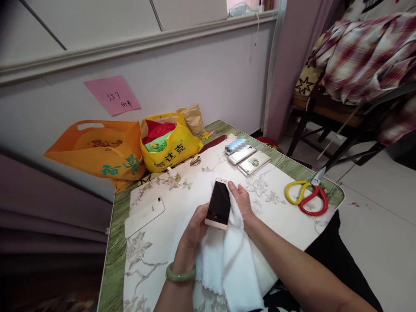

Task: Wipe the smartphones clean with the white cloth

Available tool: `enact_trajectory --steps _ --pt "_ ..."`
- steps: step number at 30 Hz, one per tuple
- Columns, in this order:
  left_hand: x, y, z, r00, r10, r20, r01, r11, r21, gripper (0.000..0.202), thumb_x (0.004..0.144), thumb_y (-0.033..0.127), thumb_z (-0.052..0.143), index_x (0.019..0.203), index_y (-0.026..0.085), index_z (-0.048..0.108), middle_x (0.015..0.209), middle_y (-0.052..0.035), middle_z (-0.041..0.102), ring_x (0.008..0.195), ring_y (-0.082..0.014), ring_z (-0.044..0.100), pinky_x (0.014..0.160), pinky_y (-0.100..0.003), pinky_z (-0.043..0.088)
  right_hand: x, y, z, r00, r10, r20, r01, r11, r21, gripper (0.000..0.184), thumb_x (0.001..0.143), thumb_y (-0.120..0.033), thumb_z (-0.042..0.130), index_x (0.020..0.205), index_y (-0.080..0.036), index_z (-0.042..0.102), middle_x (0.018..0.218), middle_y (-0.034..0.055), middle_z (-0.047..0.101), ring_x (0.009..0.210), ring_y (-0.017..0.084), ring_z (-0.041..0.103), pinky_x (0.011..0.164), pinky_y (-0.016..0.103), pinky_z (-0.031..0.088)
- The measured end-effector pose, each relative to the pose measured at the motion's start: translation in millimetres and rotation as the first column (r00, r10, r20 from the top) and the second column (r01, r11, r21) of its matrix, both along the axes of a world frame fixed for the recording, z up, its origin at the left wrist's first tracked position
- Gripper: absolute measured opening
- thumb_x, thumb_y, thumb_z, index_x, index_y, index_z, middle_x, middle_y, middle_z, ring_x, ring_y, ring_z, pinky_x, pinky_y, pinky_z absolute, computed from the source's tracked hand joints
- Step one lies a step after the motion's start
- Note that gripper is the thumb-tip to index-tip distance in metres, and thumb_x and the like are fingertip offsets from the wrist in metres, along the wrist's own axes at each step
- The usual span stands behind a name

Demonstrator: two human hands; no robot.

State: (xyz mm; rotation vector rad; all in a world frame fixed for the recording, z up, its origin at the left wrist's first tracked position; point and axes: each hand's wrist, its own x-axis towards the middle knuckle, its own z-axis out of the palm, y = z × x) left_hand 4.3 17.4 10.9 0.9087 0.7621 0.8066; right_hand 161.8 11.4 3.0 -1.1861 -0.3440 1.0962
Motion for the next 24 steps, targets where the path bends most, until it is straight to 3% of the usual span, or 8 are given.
enact_trajectory --steps 2,4,8,12,15,20,24 --pt "-0.1 1.0 0.3 0.995 -0.088 -0.047 0.088 0.996 -0.018 0.038 0.068 0.045 0.079 0.085 0.012 0.073 0.077 -0.0080 0.071 0.078 -0.0264 0.065 0.070 -0.034 0.049 -1.6 -1.5 -3.3 0.998 0.034 0.050 -0.034 0.999 0.016 0.049 0.066 -0.065 0.074 0.075 -0.020 0.057 0.061 -0.0030 0.060 0.056 0.014 0.052 0.054 0.027 0.045" --pt "3.4 1.7 -0.2 0.994 -0.071 -0.087 0.070 0.997 -0.017 0.037 0.069 0.045 0.078 0.084 0.012 0.073 0.075 -0.0069 0.070 0.075 -0.0236 0.064 0.069 -0.032 0.048 -4.2 -3.0 -5.4 0.989 0.059 0.136 -0.065 0.997 0.044 0.046 0.070 -0.064 0.071 0.078 -0.020 0.058 0.064 -0.0029 0.060 0.059 0.014 0.052 0.057 0.027 0.045" --pt "13.9 5.0 -5.4 0.980 0.168 -0.104 -0.165 0.986 0.039 0.038 0.074 0.049 0.073 0.087 0.013 0.071 0.078 -0.0052 0.070 0.076 -0.0203 0.064 0.071 -0.030 0.047 -10.3 -5.2 -6.1 0.891 0.176 0.418 -0.223 0.973 0.066 0.038 0.077 -0.057 0.067 0.081 -0.019 0.060 0.069 -0.0032 0.059 0.063 0.014 0.050 0.060 0.025 0.043" --pt "16.3 11.1 -13.9 0.897 0.429 -0.104 -0.419 0.902 0.106 0.038 0.079 0.051 0.067 0.089 0.014 0.068 0.079 -0.0028 0.069 0.075 -0.0163 0.062 0.074 -0.029 0.047 -14.6 -6.6 -4.1 0.661 0.279 0.697 -0.362 0.932 -0.029 0.033 0.077 -0.050 0.068 0.070 -0.020 0.055 0.061 -0.0063 0.049 0.060 0.011 0.043 0.056 0.023 0.035" --pt "13.5 14.6 -16.9 0.848 0.520 -0.103 -0.499 0.848 0.177 0.032 0.080 0.048 0.066 0.088 0.017 0.065 0.078 0.0013 0.065 0.072 -0.0130 0.059 0.071 -0.026 0.046 -15.6 -7.4 -2.4 0.567 0.327 0.756 -0.412 0.907 -0.084 0.033 0.076 -0.049 0.069 0.070 -0.021 0.054 0.059 -0.0073 0.046 0.058 0.011 0.042 0.055 0.023 0.032" --pt "10.1 14.6 -9.7 0.914 0.397 -0.079 -0.379 0.908 0.182 0.030 0.082 0.045 0.065 0.095 0.018 0.064 0.085 -0.0004 0.066 0.079 -0.0147 0.059 0.074 -0.027 0.046 -14.5 -7.3 -4.6 0.615 0.307 0.727 -0.419 0.908 -0.029 0.036 0.079 -0.052 0.065 0.068 -0.021 0.053 0.060 -0.0062 0.048 0.059 0.012 0.044 0.056 0.022 0.034" --pt "9.6 10.6 0.0 0.974 0.205 -0.099 -0.180 0.960 0.216 0.027 0.084 0.042 0.064 0.096 0.018 0.066 0.085 -0.0009 0.065 0.079 -0.0150 0.057 0.075 -0.027 0.045 -14.1 -5.5 -9.4 0.804 0.248 0.540 -0.328 0.943 0.055 0.039 0.082 -0.058 0.061 0.075 -0.019 0.060 0.066 -0.0029 0.056 0.063 0.014 0.048 0.059 0.024 0.040"
